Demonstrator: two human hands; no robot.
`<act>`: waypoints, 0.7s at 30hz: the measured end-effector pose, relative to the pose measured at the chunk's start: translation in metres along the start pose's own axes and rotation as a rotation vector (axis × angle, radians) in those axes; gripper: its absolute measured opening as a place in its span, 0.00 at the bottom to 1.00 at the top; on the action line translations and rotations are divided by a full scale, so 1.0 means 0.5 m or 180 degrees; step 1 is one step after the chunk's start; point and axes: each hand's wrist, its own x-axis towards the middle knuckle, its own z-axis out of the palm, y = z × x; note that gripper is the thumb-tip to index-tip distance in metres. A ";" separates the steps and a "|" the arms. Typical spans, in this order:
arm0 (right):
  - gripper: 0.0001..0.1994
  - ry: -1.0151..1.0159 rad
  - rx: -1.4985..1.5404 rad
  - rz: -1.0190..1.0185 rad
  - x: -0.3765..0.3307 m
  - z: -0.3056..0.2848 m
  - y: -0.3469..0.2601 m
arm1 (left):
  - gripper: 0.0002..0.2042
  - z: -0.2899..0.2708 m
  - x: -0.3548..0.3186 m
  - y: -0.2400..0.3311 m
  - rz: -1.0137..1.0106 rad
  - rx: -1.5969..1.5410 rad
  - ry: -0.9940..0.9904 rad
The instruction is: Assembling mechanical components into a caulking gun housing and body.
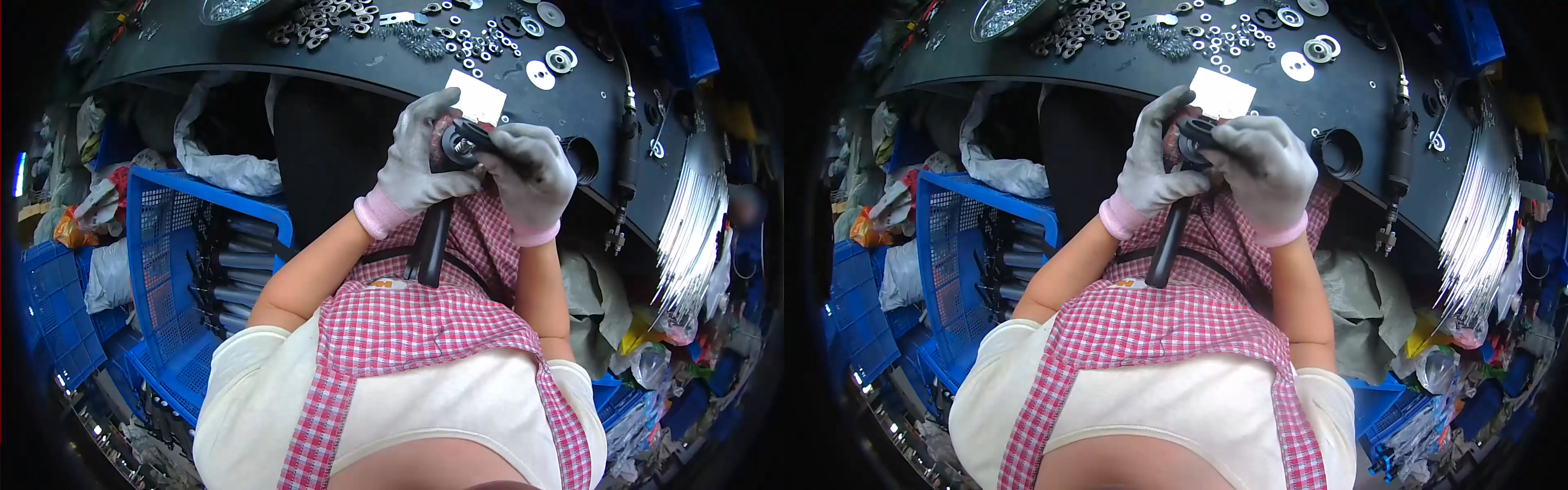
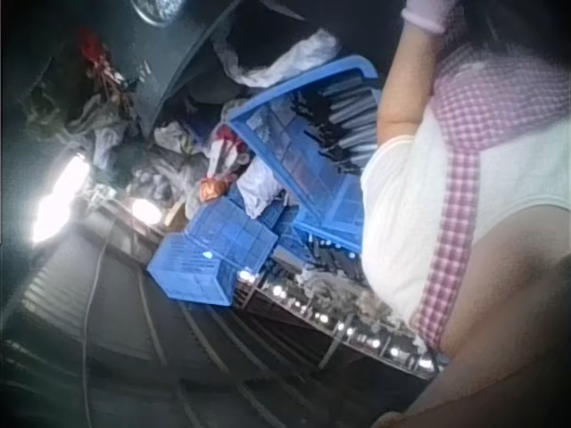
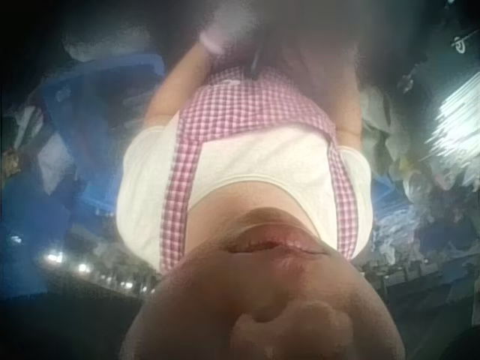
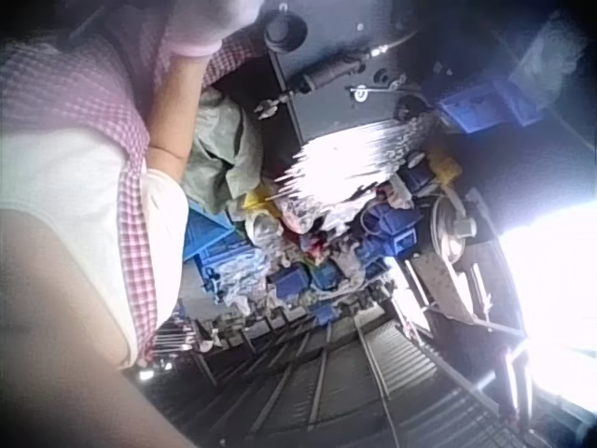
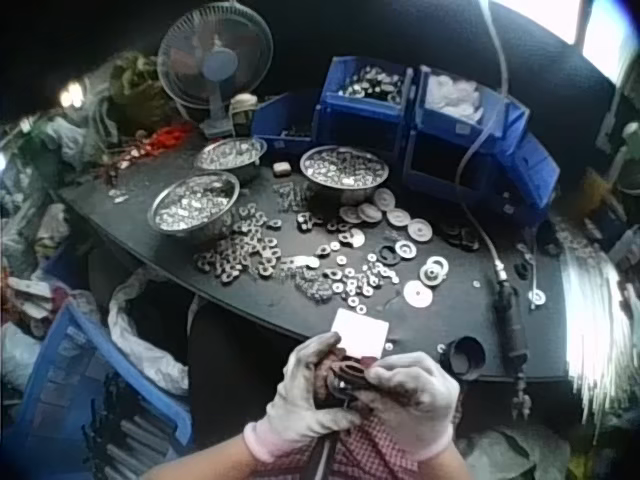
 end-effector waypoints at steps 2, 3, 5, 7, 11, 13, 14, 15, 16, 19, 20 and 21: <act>0.09 0.0213 0.1383 0.1128 0.006 0.011 -0.031 | 0.49 -0.006 -0.004 -0.011 0.0190 0.0109 0.0055; 0.08 -0.0209 0.1759 0.1753 0.017 -0.009 -0.047 | 0.50 -0.010 -0.003 -0.017 0.0404 0.0218 0.0116; 0.09 -0.0476 0.1010 0.1634 0.015 -0.005 -0.026 | 0.46 -0.016 0.005 -0.006 0.0966 0.0778 0.0244; 0.13 -0.0944 0.0315 0.1634 0.015 -0.005 -0.003 | 0.43 -0.028 0.021 0.003 0.1053 0.1267 0.0099; 0.17 -0.0470 -0.2074 0.0108 0.025 -0.073 -0.021 | 0.28 -0.031 0.027 0.014 0.1018 0.2034 -0.0143; 0.15 -0.0228 -0.3337 0.0377 0.015 -0.149 -0.006 | 0.26 -0.035 0.021 0.028 0.1039 0.2585 -0.0091; 0.12 -0.0566 -0.3728 0.0795 0.007 -0.174 -0.002 | 0.26 -0.033 0.025 0.024 0.1038 0.2586 -0.0085; 0.10 -0.0653 -0.3593 0.0594 -0.005 -0.183 0.019 | 0.26 -0.033 0.027 0.017 0.0900 0.2278 -0.0137; 0.09 -0.0710 -0.3486 0.0405 -0.012 -0.184 0.022 | 0.26 -0.028 0.029 0.013 0.0790 0.1946 -0.0209; 0.07 0.0154 -0.2884 -0.0292 -0.022 -0.166 0.011 | 0.29 -0.027 0.038 0.008 0.0832 0.1863 -0.0229; 0.07 0.0141 -0.2876 -0.0288 -0.019 -0.141 -0.003 | 0.32 -0.028 0.036 0.006 0.0838 0.1920 -0.0271; 0.08 0.0072 -0.2172 -0.0412 -0.010 -0.109 -0.024 | 0.32 -0.027 0.038 0.007 0.0832 0.1925 -0.0264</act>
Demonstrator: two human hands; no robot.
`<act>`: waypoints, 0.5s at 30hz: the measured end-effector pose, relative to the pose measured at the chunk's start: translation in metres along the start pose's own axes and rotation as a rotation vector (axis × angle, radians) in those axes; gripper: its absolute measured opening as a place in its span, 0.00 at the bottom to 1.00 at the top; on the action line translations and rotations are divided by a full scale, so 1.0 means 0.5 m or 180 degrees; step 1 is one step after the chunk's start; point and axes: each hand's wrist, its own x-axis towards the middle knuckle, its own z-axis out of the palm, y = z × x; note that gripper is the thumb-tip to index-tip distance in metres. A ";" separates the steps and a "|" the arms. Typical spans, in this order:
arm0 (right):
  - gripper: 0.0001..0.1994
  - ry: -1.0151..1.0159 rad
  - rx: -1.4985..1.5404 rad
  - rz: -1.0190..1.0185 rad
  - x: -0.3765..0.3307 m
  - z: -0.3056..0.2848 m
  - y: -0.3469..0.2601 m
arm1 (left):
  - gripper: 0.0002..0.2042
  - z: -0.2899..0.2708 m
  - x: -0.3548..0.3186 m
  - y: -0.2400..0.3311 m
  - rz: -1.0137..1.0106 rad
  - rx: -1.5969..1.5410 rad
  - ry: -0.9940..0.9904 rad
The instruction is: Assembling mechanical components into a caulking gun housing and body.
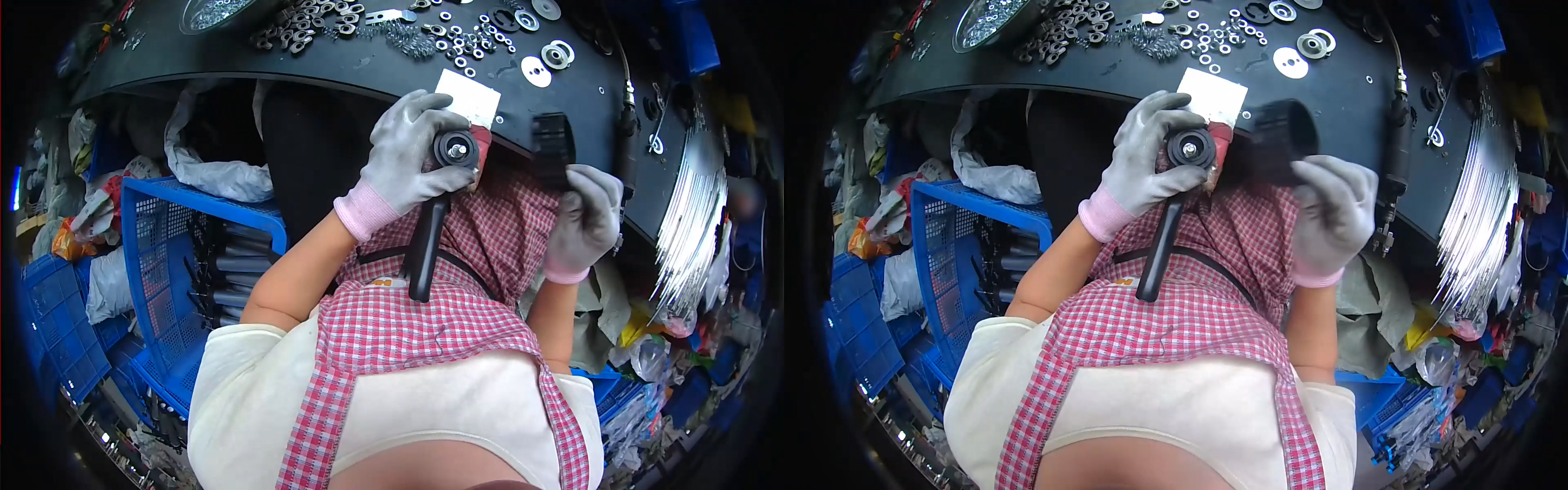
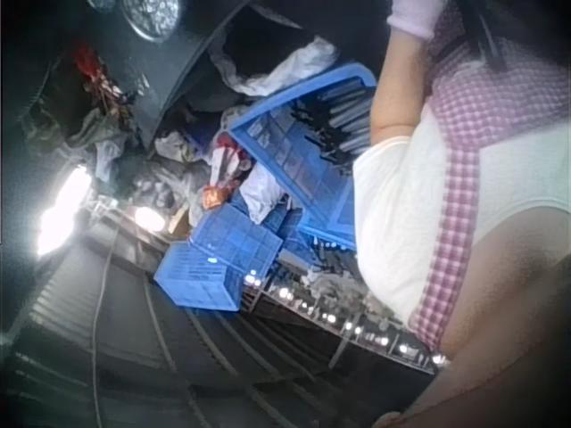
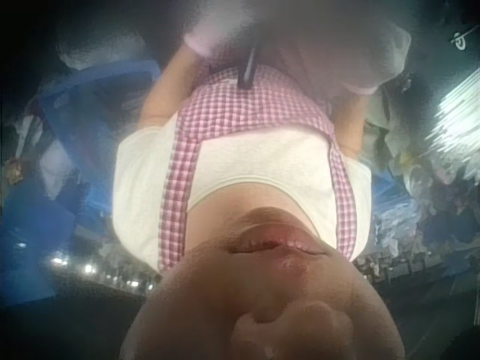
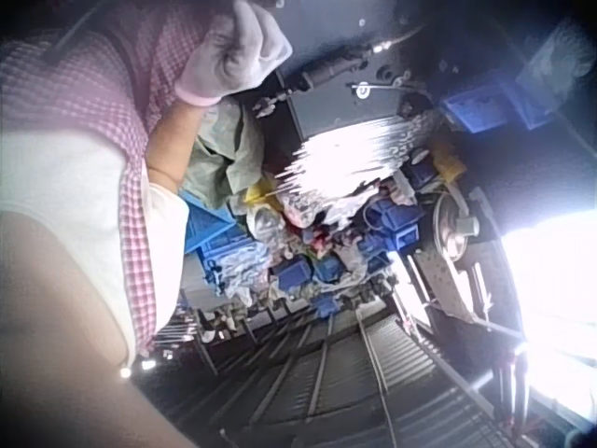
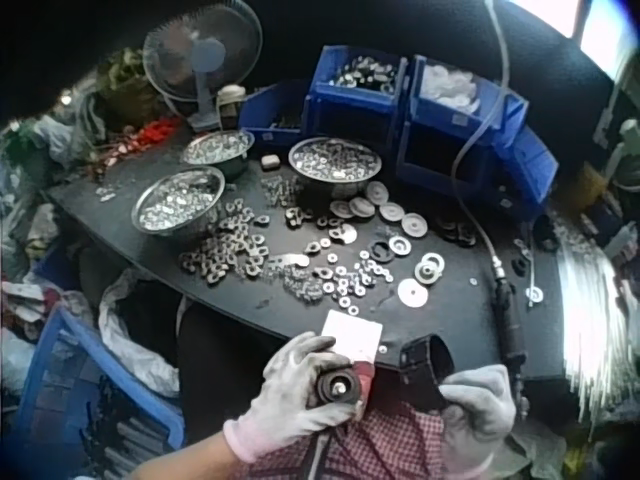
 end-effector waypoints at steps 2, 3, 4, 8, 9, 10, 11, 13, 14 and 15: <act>0.09 -0.0249 0.0523 -0.0582 0.019 0.029 -0.030 | 0.42 -0.003 0.007 0.006 -0.0094 -0.0174 0.0260; 0.09 -0.0524 0.0327 -0.1042 0.032 0.042 -0.028 | 0.42 -0.004 0.012 0.012 -0.0046 -0.0186 0.0254; 0.09 -0.0727 0.0313 -0.0999 0.031 0.044 -0.036 | 0.46 -0.011 0.012 0.017 0.0071 -0.0191 0.0287; 0.09 -0.1325 0.0413 -0.1008 0.025 0.063 -0.036 | 0.49 -0.028 0.009 0.006 0.0440 -0.0047 0.0143; 0.10 -0.1461 0.0534 -0.0957 0.024 0.061 -0.035 | 0.45 -0.028 0.003 0.002 0.0337 -0.0164 0.0057; 0.11 -0.1617 0.0578 -0.0901 0.023 0.051 -0.037 | 0.44 -0.031 0.004 0.008 0.0253 -0.0117 0.0040; 0.11 -0.1779 0.0630 -0.0821 0.023 0.037 -0.036 | 0.45 -0.032 0.006 0.011 0.0249 -0.0063 -0.0034; 0.13 -0.2401 0.1173 -0.0692 0.051 0.002 -0.023 | 0.43 -0.031 0.004 0.004 0.0170 -0.0208 -0.0119; 0.12 -0.2100 0.1282 -0.0708 0.080 -0.017 0.001 | 0.43 -0.029 0.002 0.005 0.0183 -0.0254 -0.0078; 0.11 -0.1807 0.1396 -0.0734 0.117 -0.035 0.037 | 0.42 -0.029 -0.001 0.006 0.0182 -0.0295 -0.0033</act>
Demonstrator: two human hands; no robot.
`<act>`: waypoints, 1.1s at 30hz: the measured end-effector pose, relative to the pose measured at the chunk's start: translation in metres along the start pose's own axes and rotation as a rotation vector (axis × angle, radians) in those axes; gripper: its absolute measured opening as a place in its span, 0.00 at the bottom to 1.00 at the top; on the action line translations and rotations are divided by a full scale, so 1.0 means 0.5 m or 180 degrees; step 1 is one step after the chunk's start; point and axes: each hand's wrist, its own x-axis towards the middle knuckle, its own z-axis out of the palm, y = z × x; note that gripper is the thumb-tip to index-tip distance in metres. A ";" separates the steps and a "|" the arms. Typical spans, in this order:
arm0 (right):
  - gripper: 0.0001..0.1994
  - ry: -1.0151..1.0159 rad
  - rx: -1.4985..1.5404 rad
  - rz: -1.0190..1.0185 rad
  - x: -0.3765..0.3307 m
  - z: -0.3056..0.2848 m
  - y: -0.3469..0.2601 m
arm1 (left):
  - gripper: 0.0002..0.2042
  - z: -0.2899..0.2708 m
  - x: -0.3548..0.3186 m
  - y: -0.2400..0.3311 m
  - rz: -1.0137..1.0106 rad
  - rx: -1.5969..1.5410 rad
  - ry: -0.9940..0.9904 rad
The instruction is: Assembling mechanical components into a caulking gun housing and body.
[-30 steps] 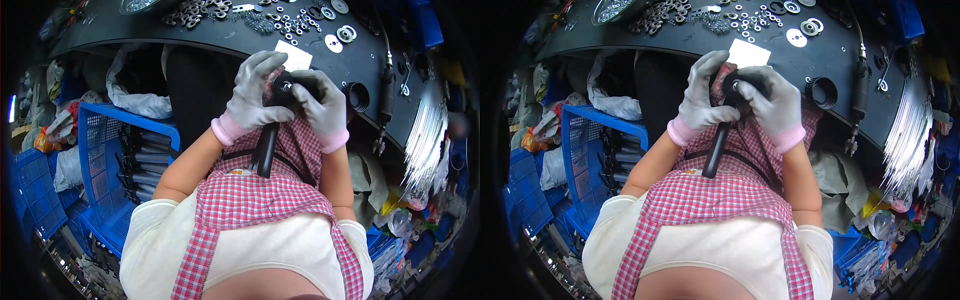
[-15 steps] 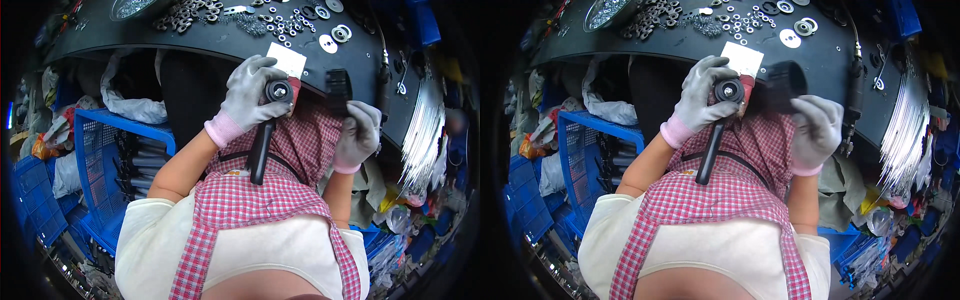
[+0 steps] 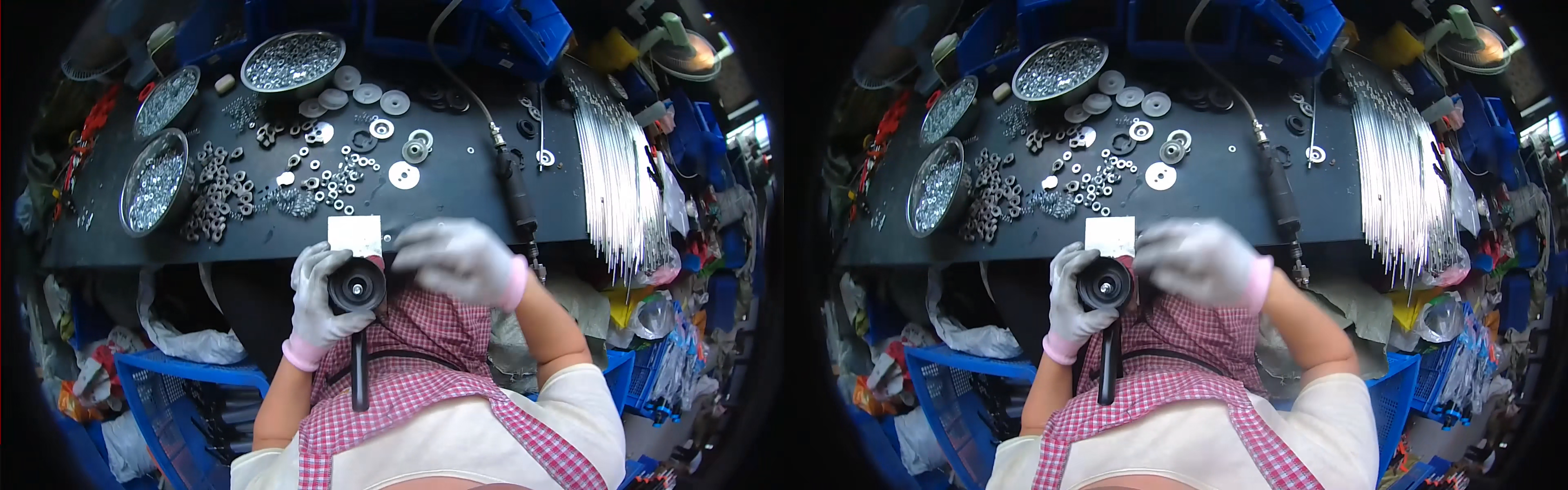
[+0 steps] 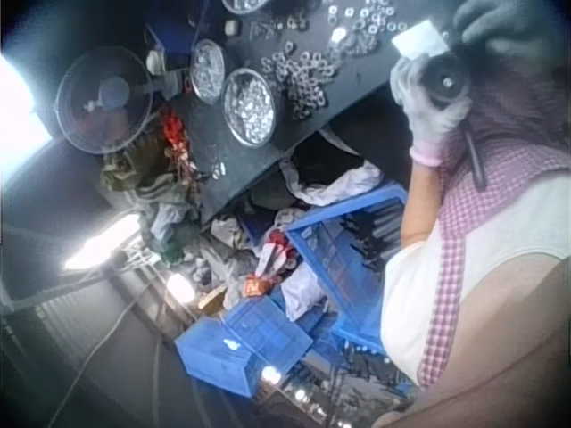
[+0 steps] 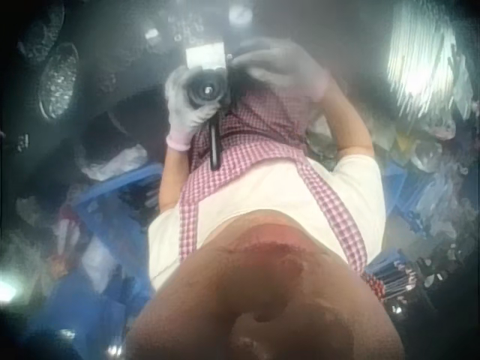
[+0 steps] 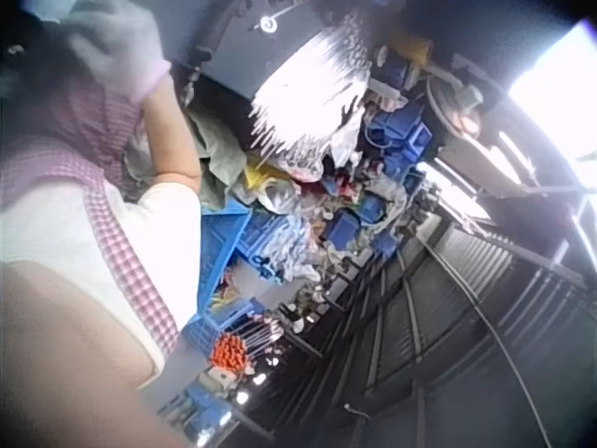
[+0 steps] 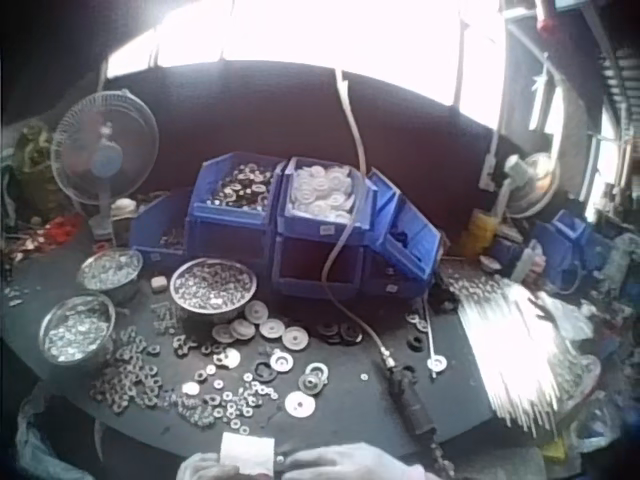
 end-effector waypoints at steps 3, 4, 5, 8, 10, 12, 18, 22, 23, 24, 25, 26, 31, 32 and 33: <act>0.10 0.1994 -0.0521 0.1974 0.033 -0.142 0.154 | 0.36 0.016 -0.002 0.017 -0.0189 -0.0200 0.0196; 0.13 0.2194 -0.1342 0.2216 0.030 -0.202 0.258 | 0.35 0.029 0.001 0.027 -0.0261 -0.0296 0.0349; 0.18 0.1857 -0.1969 0.2492 0.022 -0.256 0.350 | 0.35 0.040 0.005 0.033 -0.0241 -0.0322 0.0345; 0.32 0.0962 -0.2822 0.3450 0.073 -0.255 0.491 | 0.35 0.047 0.005 0.036 -0.0281 -0.0113 0.0582; 0.33 0.0707 -0.2686 0.3232 0.100 -0.237 0.515 | 0.34 0.043 -0.001 0.041 -0.0309 0.0148 0.0655; 0.32 0.1107 -0.2502 0.2700 0.056 -0.268 0.576 | 0.34 0.057 0.002 0.039 -0.0220 0.0166 0.0784; 0.18 0.2236 -0.1715 0.2220 0.054 -0.280 0.455 | 0.36 0.057 -0.011 0.039 -0.0210 0.0391 0.0860; 0.14 0.1147 0.0610 0.1110 0.096 -0.069 0.139 | 0.38 0.024 -0.010 0.058 -0.0534 0.0731 0.0686; 0.15 0.0951 0.0837 0.1251 0.084 -0.026 0.071 | 0.37 0.014 0.004 0.078 -0.0331 0.0227 0.1001; 0.17 0.0860 0.1120 0.1241 0.066 0.011 0.025 | 0.37 -0.001 0.014 0.096 -0.0144 -0.0258 0.1303; 0.19 0.0814 0.1289 0.1016 0.058 0.043 -0.016 | 0.36 -0.027 0.025 0.112 0.0103 0.0092 0.1067; 0.24 0.0780 0.1406 0.1125 0.044 0.065 -0.040 | 0.36 -0.046 0.038 0.117 0.0374 0.0406 0.0800; 0.29 0.1205 0.1873 0.1225 0.041 0.118 -0.103 | 0.15 -0.067 0.056 0.123 0.0679 0.0552 0.0840; 0.28 0.1327 0.1828 0.1221 0.044 0.127 -0.108 | 0.14 -0.061 0.055 0.125 0.0483 0.0252 0.1070; 0.28 0.1317 0.1850 0.1219 0.047 0.139 -0.113 | 0.12 -0.056 0.052 0.126 0.0292 -0.0052 0.1300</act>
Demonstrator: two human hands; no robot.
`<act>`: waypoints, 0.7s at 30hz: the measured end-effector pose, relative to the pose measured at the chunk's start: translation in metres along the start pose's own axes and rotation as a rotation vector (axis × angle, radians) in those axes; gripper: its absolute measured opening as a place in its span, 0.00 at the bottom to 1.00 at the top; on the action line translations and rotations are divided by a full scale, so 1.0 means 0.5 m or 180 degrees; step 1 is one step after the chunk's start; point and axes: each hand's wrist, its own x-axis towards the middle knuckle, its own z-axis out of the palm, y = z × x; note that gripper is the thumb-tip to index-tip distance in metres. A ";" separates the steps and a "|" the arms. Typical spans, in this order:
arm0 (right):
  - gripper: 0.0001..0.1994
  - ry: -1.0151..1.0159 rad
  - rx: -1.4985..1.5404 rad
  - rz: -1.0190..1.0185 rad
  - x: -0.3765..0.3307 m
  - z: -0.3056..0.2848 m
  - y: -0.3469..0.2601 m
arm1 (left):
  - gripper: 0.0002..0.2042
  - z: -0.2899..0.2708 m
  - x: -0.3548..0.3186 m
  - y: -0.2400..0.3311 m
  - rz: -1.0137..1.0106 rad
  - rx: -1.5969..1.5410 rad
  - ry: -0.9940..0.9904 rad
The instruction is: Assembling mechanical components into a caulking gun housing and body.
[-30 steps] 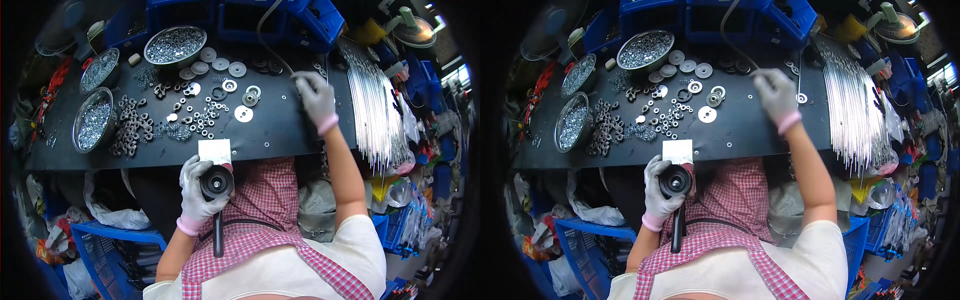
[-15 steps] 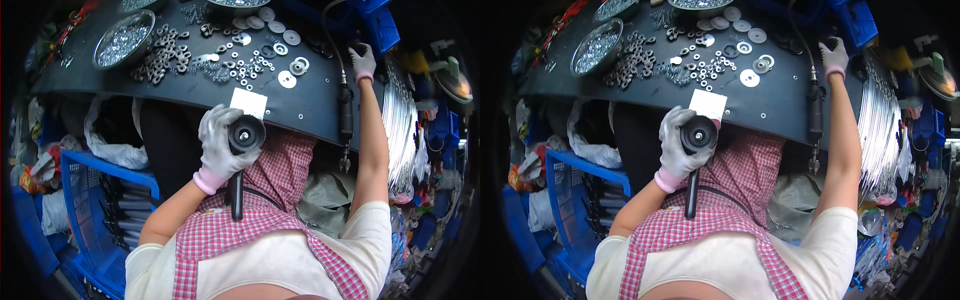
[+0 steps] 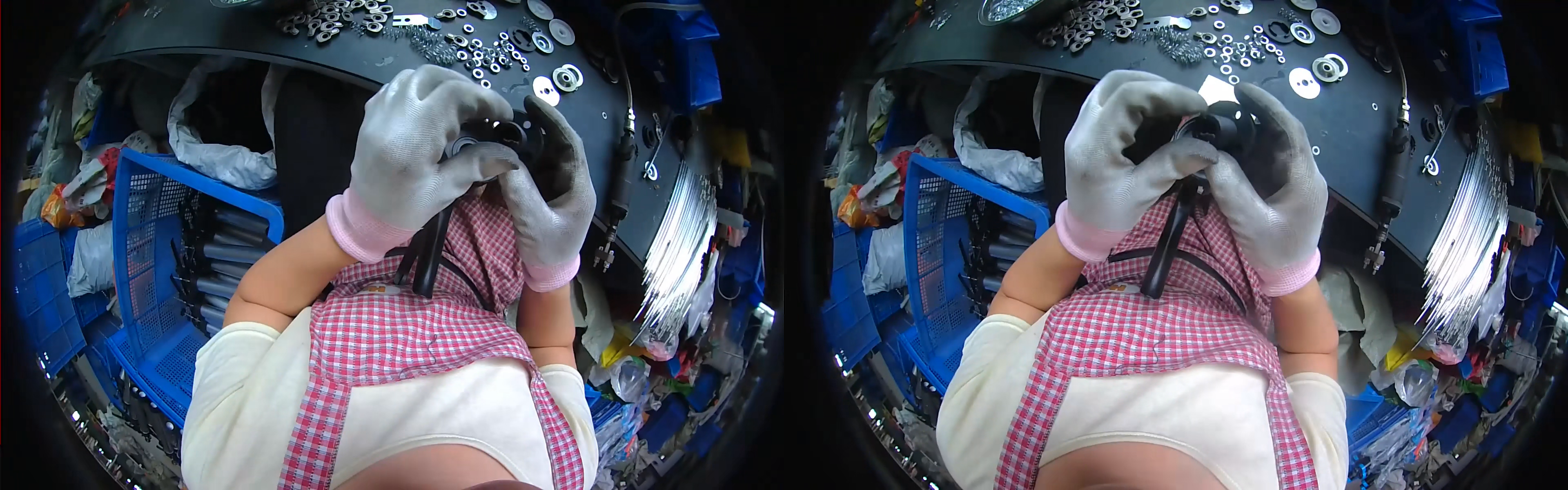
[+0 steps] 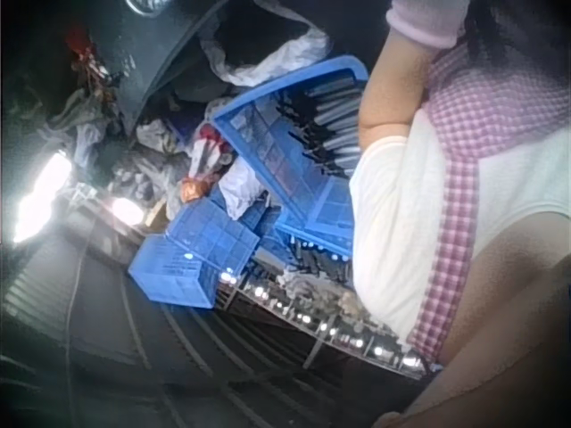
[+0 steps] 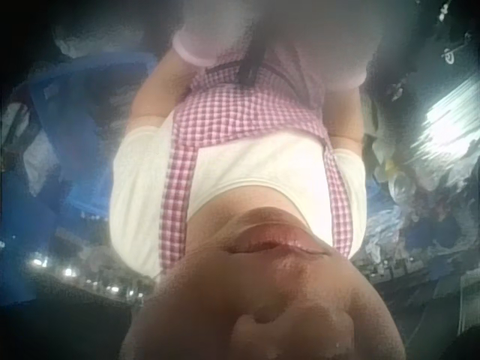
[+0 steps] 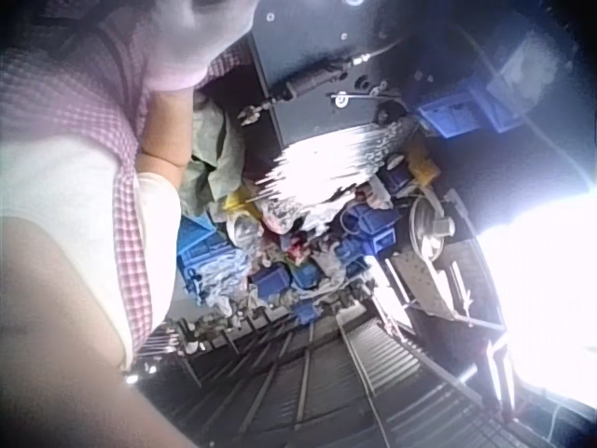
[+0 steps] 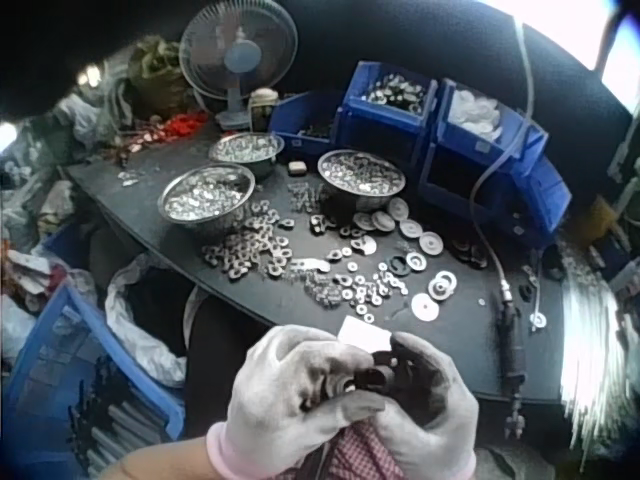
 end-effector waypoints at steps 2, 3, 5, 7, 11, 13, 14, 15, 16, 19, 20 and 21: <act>0.27 0.0410 0.0165 -0.0266 -0.007 0.022 0.005 | 0.12 0.004 -0.007 0.000 0.0029 -0.0104 -0.0025; 0.27 0.0415 0.0160 -0.0264 -0.011 0.029 0.011 | 0.13 0.006 -0.008 0.000 0.0063 -0.0213 -0.0045; 0.28 0.0728 -0.0108 -0.0668 -0.019 0.038 0.021 | 0.11 0.005 -0.005 0.001 0.0101 -0.0293 -0.0033; 0.27 0.0677 -0.0497 -0.0622 -0.024 0.031 0.018 | 0.08 -0.003 -0.002 -0.004 -0.0062 -0.0172 -0.0445; 0.25 0.0936 -0.0191 -0.0585 -0.021 0.038 0.015 | 0.07 0.018 -0.007 -0.010 -0.0602 -0.1797 -0.0398; 0.25 0.1212 -0.0352 -0.0909 -0.009 0.032 0.007 | 0.08 0.029 -0.026 -0.014 -0.1458 -0.3223 0.0110; 0.24 0.1460 -0.0669 -0.0872 -0.005 0.008 0.002 | 0.08 0.008 -0.014 -0.040 -0.1331 -0.3420 0.0461; 0.23 0.1704 -0.0987 -0.0831 -0.001 -0.028 0.000 | 0.07 -0.028 -0.005 -0.075 -0.1200 -0.3607 0.0815; 0.22 0.1730 -0.0900 -0.0765 0.000 -0.059 0.001 | 0.06 -0.064 -0.001 -0.110 -0.1324 -0.2669 0.0717; 0.21 0.1730 -0.0573 -0.0637 -0.020 -0.087 0.021 | 0.07 -0.121 -0.017 -0.176 -0.1317 -0.0065 -0.0268; 0.22 0.1509 -0.0698 -0.0534 -0.028 -0.073 0.029 | 0.09 -0.123 -0.028 -0.188 -0.1115 0.1620 -0.1144; 0.22 0.1289 -0.0822 -0.0430 -0.037 -0.066 0.039 | 0.13 -0.111 -0.044 -0.196 -0.0884 0.1995 -0.1108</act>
